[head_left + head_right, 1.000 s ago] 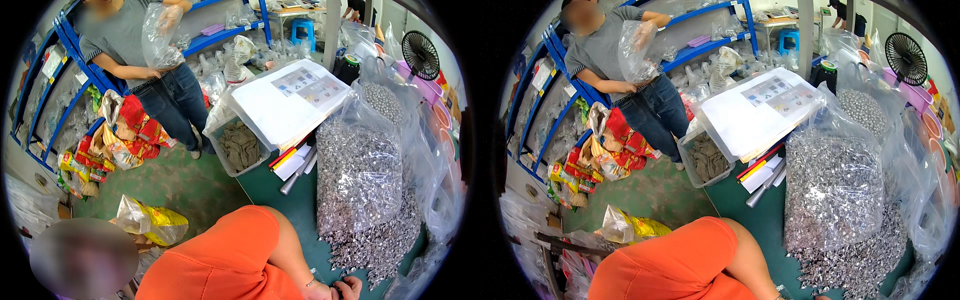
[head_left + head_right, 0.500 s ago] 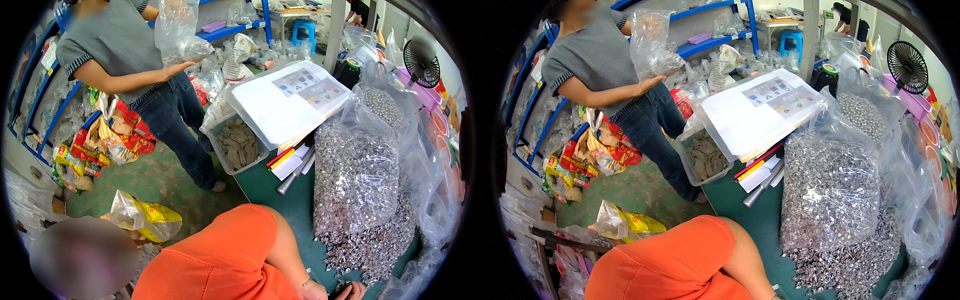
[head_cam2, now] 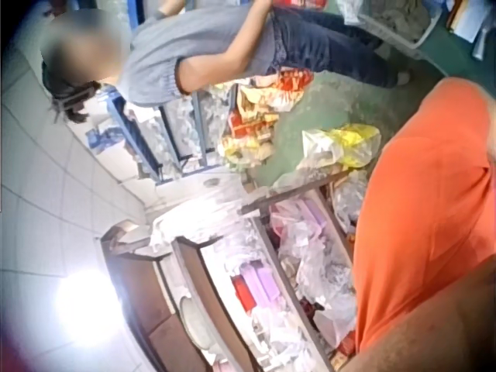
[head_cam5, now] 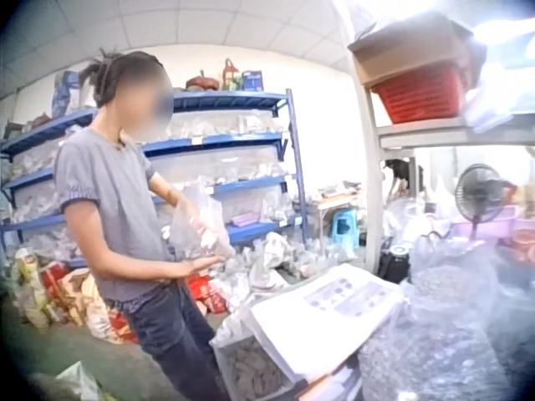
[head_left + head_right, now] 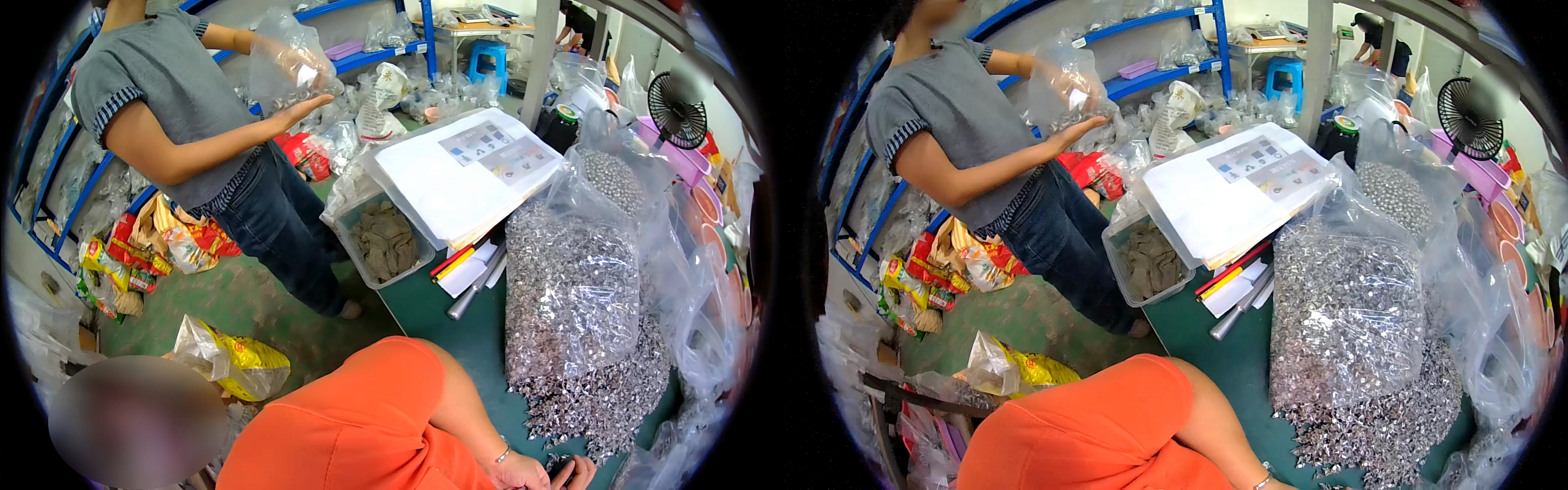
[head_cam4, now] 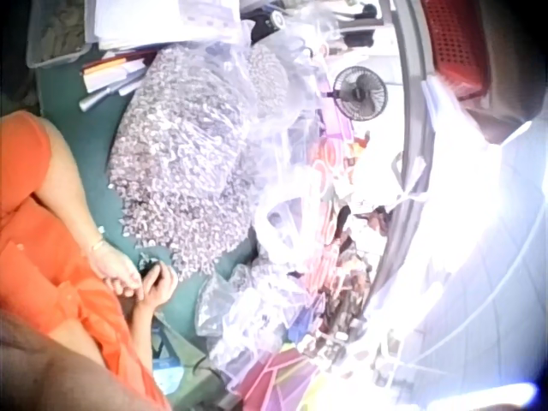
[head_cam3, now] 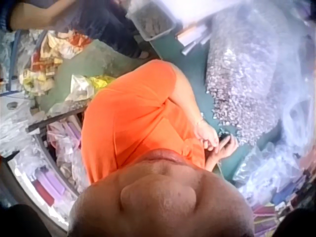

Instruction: The person sorts small silver metal pieces on a green table by hand, picking them individually from a large pile and grouping them into a smaller pile before placing them into a plastic bag.

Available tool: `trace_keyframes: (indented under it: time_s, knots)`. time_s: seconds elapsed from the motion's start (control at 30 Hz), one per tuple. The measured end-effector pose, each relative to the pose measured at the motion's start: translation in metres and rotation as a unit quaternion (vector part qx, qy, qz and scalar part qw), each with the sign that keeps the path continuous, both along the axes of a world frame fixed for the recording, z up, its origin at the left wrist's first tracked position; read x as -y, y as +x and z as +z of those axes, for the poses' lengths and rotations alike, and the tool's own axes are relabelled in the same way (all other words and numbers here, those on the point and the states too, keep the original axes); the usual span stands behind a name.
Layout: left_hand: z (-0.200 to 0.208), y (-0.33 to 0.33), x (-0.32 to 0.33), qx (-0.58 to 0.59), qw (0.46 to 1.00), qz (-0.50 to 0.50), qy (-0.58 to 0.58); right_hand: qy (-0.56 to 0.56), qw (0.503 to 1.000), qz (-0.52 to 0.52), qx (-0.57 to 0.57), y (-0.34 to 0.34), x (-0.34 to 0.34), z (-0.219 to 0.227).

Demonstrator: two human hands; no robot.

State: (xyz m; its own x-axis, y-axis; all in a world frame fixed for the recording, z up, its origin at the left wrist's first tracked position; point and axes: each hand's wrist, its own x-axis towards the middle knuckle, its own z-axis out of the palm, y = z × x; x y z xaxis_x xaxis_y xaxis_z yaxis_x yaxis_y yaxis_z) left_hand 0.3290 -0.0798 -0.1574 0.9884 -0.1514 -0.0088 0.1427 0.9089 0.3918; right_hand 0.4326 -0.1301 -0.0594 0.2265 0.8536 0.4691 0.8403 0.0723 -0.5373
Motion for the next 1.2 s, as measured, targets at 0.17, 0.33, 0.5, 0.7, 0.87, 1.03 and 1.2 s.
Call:
trace_keyframes:
  time_s: [0.17, 0.33, 0.5, 0.7, 0.87, 1.03, 1.2]
  knots:
    - [0.034, -0.008, -0.018, -0.018, 0.999, -0.021, 0.025, 0.095, 0.99, 0.087, 0.059, 0.064, 0.006, -0.065]
    - [0.095, -0.055, -0.042, -0.052, 0.997, 0.016, -0.062, 0.024, 0.998, -0.013, -0.048, -0.003, -0.011, -0.012]
    - [0.109, -0.045, -0.076, 0.044, 0.985, 0.08, -0.144, 0.013, 0.998, -0.026, -0.064, 0.006, -0.003, -0.008]
    - [0.139, -0.057, -0.122, 0.035, 0.927, 0.293, -0.232, 0.013, 0.998, -0.023, -0.058, 0.003, -0.003, -0.002]
    - [0.15, -0.07, -0.141, 0.081, 0.875, 0.366, -0.307, 0.024, 0.998, -0.01, -0.061, 0.001, -0.006, -0.003]
    - [0.16, -0.059, -0.146, 0.065, 0.877, 0.388, -0.276, 0.031, 0.996, -0.015, -0.077, 0.004, -0.005, -0.002]
    - [0.149, -0.05, -0.157, -0.071, 0.905, 0.3, -0.294, 0.053, 0.992, -0.023, -0.113, 0.004, -0.006, -0.002]
